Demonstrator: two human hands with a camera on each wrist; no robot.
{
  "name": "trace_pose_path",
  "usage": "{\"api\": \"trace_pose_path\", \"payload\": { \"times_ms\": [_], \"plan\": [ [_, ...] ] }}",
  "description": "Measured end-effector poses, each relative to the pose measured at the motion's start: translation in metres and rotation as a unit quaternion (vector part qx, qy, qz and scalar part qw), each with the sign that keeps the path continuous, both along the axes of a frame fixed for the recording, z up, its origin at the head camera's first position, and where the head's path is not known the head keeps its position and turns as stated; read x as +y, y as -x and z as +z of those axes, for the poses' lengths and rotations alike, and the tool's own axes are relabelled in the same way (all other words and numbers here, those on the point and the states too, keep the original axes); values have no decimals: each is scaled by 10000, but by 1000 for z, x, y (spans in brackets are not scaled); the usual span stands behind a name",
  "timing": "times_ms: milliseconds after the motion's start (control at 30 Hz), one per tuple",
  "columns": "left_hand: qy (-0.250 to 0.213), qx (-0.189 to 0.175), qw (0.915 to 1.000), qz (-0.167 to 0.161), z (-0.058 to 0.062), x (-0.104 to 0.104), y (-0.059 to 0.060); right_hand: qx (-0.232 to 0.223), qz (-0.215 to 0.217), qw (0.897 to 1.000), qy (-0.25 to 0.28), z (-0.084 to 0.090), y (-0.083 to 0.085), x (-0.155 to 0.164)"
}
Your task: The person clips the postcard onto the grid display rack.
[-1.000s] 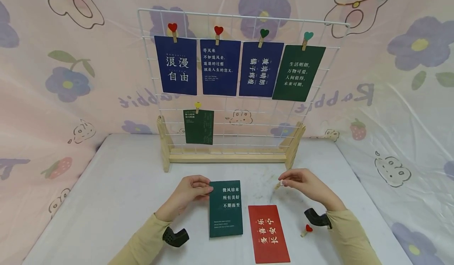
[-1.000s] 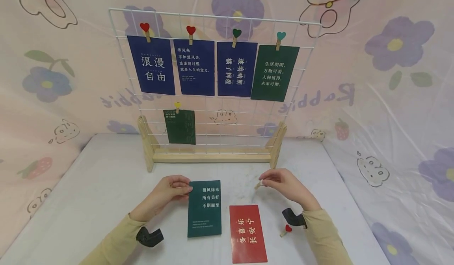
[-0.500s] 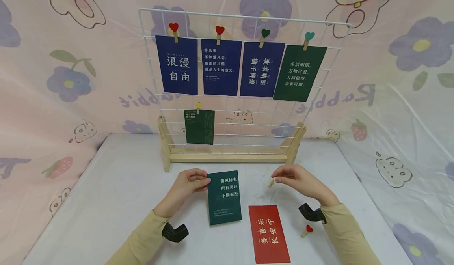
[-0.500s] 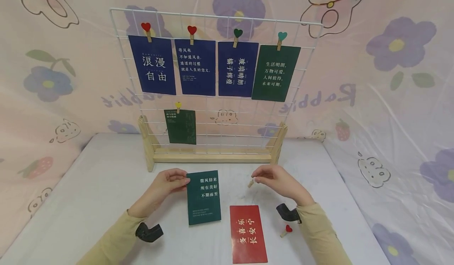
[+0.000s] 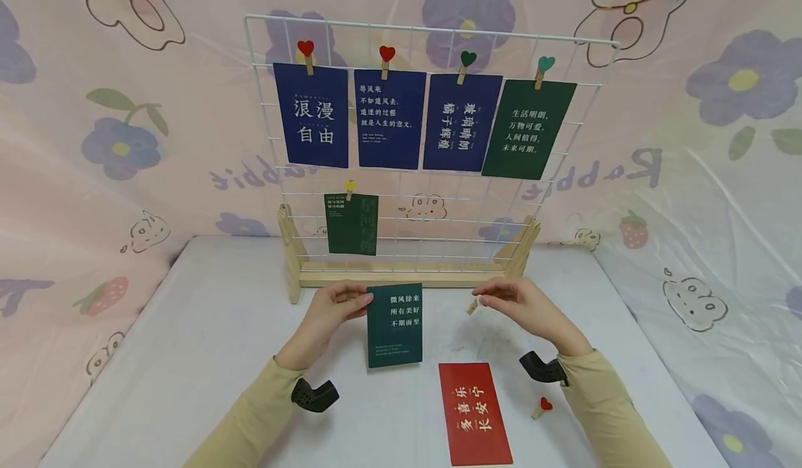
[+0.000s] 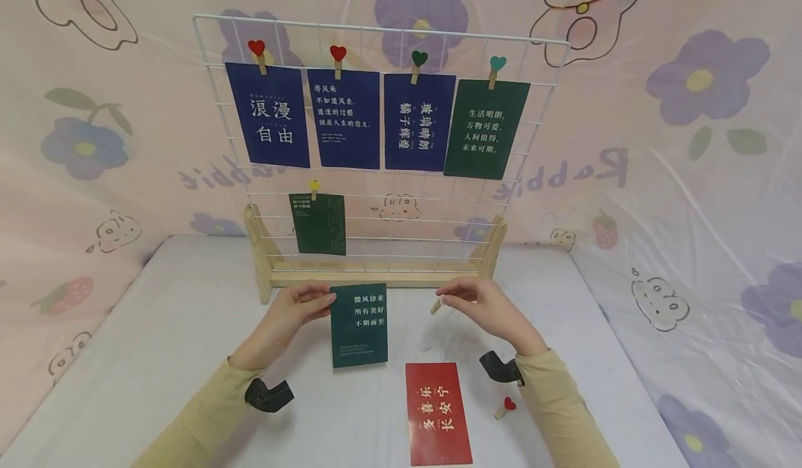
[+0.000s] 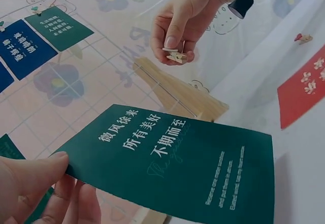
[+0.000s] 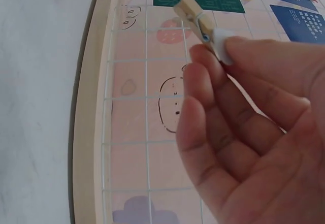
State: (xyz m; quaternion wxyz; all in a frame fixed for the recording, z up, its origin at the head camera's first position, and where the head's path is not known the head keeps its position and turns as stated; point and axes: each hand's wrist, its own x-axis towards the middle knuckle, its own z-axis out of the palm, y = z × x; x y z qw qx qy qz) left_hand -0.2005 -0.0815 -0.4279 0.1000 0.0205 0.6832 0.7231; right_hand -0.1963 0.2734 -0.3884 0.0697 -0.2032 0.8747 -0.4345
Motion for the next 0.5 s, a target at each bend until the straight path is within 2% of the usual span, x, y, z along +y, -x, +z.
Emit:
{"api": "trace_pose_path", "payload": {
  "times_ms": [267,367,500],
  "plan": [
    [10,-3,10000,36,11,5,7,210,-50,9997,69,35,-12,-26],
    [17,21,10000,43,15,7,9,195,-76,9996,184,37,-10,-30],
    [30,127,9999,55,20,9,12,232,-140,9990,365,27,2,-29]
  ]
}}
